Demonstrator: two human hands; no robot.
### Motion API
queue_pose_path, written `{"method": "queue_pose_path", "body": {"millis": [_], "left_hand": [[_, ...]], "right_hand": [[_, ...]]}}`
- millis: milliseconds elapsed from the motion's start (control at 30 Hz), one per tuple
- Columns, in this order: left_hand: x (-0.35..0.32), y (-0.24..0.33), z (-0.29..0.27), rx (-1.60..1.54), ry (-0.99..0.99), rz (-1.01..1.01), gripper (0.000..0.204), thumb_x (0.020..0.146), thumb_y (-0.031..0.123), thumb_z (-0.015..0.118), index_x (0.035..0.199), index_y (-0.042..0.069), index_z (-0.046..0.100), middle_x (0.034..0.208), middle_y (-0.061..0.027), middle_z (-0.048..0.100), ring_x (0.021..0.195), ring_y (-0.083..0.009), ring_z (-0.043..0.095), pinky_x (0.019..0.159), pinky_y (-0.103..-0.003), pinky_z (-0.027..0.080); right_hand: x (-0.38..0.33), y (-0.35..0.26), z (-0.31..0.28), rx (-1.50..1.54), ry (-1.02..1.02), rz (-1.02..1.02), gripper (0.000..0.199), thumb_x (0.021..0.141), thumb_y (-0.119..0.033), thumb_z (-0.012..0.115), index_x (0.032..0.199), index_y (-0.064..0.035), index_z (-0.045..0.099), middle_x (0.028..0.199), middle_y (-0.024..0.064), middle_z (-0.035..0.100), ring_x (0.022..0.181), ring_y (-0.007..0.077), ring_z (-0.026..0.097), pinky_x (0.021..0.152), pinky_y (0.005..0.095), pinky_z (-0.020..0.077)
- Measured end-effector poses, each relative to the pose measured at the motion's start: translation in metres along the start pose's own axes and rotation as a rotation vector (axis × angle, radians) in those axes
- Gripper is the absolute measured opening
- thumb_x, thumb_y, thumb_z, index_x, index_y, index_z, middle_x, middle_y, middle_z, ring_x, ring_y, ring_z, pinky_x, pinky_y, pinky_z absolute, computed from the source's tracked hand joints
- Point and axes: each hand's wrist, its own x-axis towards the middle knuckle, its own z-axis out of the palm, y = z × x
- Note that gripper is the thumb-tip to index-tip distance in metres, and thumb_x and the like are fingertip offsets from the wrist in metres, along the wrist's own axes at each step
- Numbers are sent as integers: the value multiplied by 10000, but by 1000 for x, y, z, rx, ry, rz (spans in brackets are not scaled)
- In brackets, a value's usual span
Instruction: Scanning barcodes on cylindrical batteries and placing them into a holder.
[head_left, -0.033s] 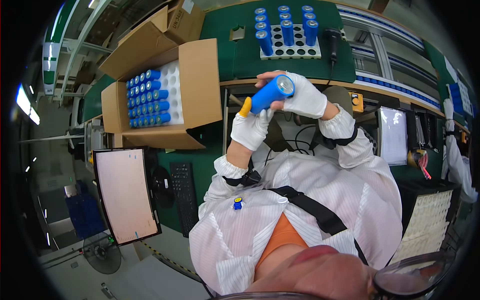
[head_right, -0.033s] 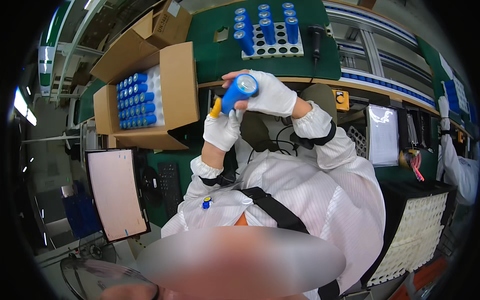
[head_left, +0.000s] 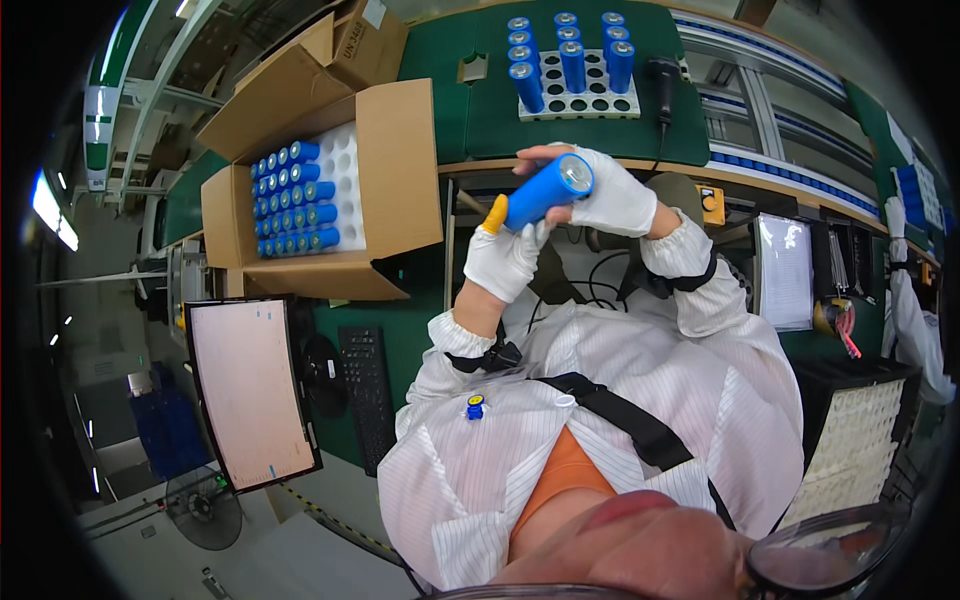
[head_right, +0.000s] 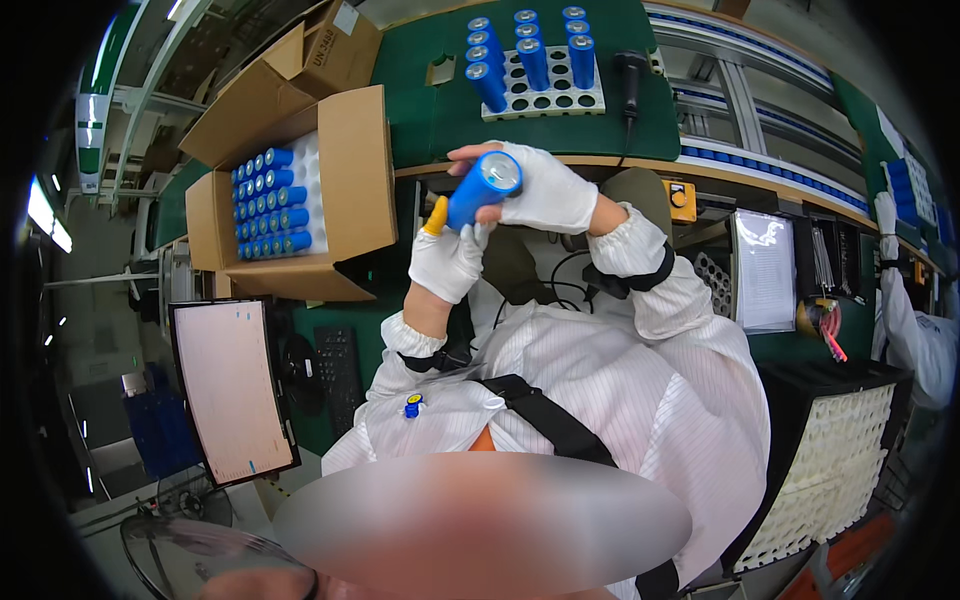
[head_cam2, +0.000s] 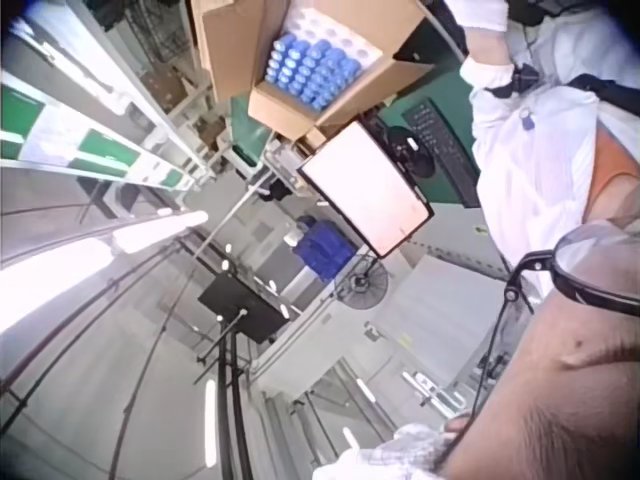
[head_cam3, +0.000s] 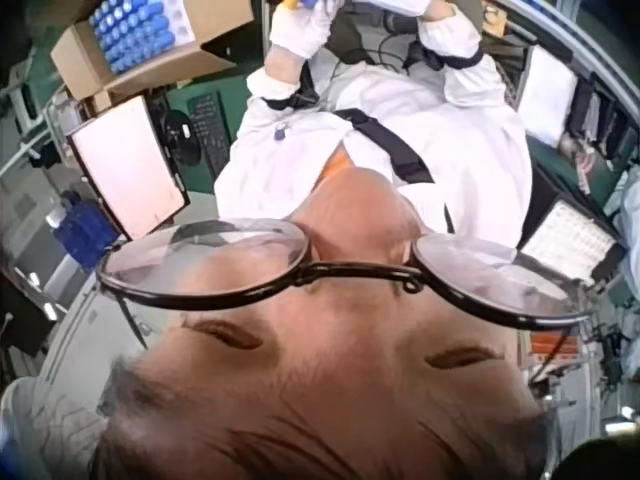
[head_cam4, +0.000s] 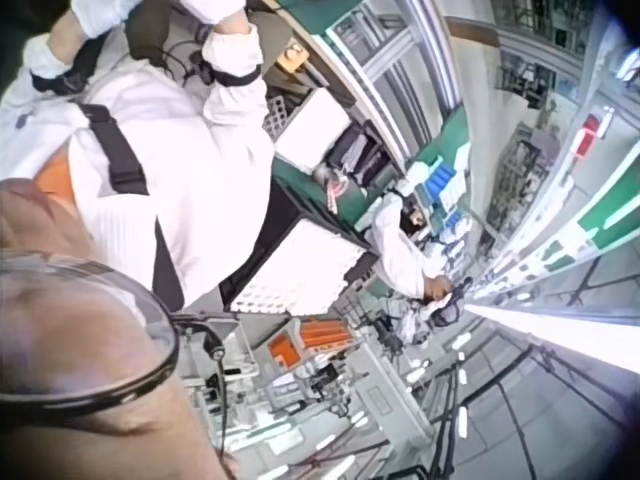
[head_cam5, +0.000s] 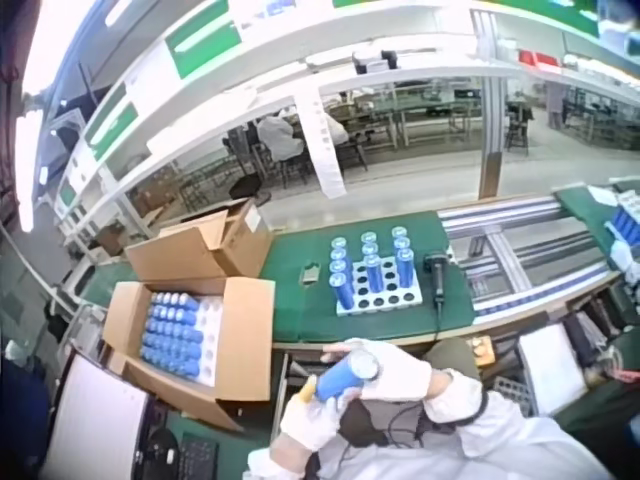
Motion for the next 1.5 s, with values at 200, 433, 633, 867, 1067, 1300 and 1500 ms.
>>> {"method": "queue_pose_path", "body": {"millis": [200, 433, 633, 867, 1067, 1300, 1500], "left_hand": [[20, 4, -21, 129, 115, -163, 724, 915, 545, 608, 1301, -49, 459, 1045, -236, 629, 873, -315, 691, 642, -282, 638], [-78, 26, 36, 987, 2, 348, 643, 1048, 471, 326, 1306, -101, 465, 1204, -319, 599, 1096, -389, 646, 892, -437, 556], [-153, 160, 66, 2238, 774, 1559, 289, 892, 98, 710, 1171, 38, 664, 1087, -164, 701, 987, -259, 680, 890, -339, 504], [-158, 274, 16, 2485, 1681, 1164, 689, 799, 289, 794, 1365, 14, 512, 1412, -163, 510, 1298, -362, 458, 1084, -411, 393], [-155, 284, 23, 2581, 1667, 921, 713, 806, 335, 775, 1395, 43, 500, 1450, -152, 479, 1341, -363, 420, 1104, -427, 378], [-156, 301, 17, 2633, 1578, 862, 631, 812, 331, 769, 1336, 43, 568, 1438, -179, 489, 1327, -348, 448, 1099, -411, 383], [-159, 306, 12, 2602, 1564, 944, 569, 811, 302, 770, 1281, 25, 609, 1384, -198, 536, 1260, -353, 522, 1072, -402, 414]], "right_hand": [[-11, 12, -22, -46, -28, 109, 480, 748, -153, 851, 1166, -59, 634, 1167, 80, 672, 1089, 198, 632, 963, 351, 518], [31, 75, -47, -618, 846, 218, 588, 709, -408, 846, 1085, -9, 635, 929, 146, 711, 852, 285, 706, 774, 370, 551], [80, 128, -99, -1103, 949, 285, 635, 664, -537, 835, 960, -15, 630, 897, 218, 699, 851, 390, 689, 756, 442, 556], [92, 149, -113, -1174, 880, 447, 648, 703, -559, 793, 1004, -9, 630, 932, 226, 702, 896, 400, 684, 786, 443, 552], [99, 150, -113, -1215, 819, 528, 613, 716, -537, 786, 1019, -24, 639, 968, 209, 707, 927, 386, 683, 813, 439, 548], [99, 153, -101, -1223, 879, 439, 653, 738, -515, 777, 1099, 8, 628, 1047, 225, 688, 970, 391, 676, 843, 453, 551], [96, 148, -103, -1116, 824, 478, 680, 756, -514, 763, 1154, 16, 609, 1128, 255, 659, 1038, 411, 643, 912, 452, 508]]}}
